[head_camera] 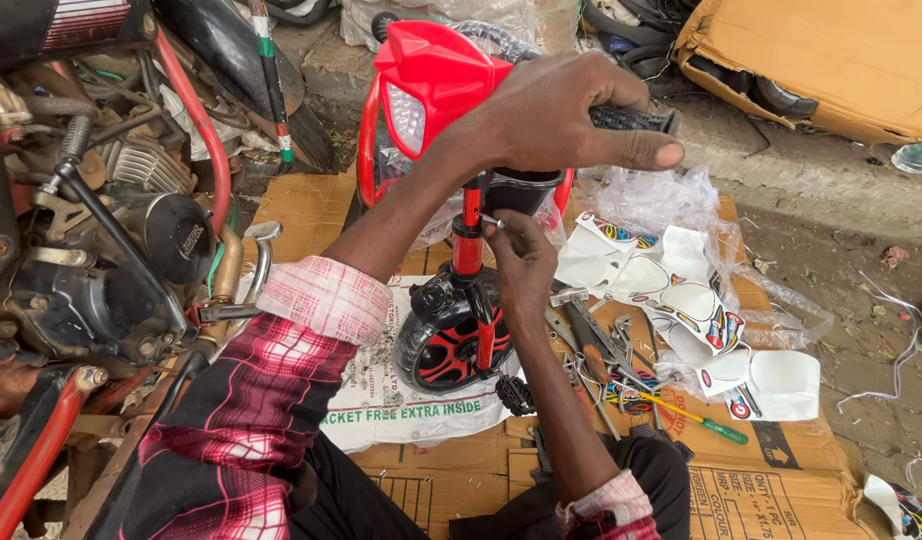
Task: The person sits on the ground and assembles a children's tricycle, attaching the red handlebar assembly to the front fork and tightening fittings by hand. They then peel decals from a sticker sheet and press a decorative sticker onto the tricycle body.
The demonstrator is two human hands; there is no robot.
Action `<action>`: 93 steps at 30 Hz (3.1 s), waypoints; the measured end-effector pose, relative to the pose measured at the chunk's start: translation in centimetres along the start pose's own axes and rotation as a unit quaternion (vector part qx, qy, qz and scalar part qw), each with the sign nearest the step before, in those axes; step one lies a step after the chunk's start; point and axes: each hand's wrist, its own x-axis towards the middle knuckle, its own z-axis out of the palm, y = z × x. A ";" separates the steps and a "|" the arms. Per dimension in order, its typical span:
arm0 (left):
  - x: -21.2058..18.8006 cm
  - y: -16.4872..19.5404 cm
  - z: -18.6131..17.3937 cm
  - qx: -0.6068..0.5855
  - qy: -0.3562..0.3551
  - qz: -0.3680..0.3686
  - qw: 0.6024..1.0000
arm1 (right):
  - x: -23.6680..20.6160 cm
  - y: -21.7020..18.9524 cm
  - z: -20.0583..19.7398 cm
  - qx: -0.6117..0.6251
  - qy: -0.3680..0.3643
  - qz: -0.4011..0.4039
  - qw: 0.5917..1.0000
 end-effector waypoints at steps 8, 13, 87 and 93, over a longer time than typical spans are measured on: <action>0.3 0.0 0.4 0.003 0.026 0.024 0.999 | -0.4 -0.5 0.1 0.101 -0.046 -0.005 0.994; 0.2 -0.2 0.4 -0.016 0.017 0.018 1.000 | -0.1 0.1 0.1 0.135 -0.049 -0.014 0.989; 0.1 -1.2 0.9 -0.040 0.026 0.066 0.997 | 3.1 1.1 -0.3 0.079 -0.174 -0.027 0.981; 0.1 -0.7 0.7 -0.036 0.025 0.054 0.998 | 2.4 1.3 0.1 0.150 -0.147 0.008 0.978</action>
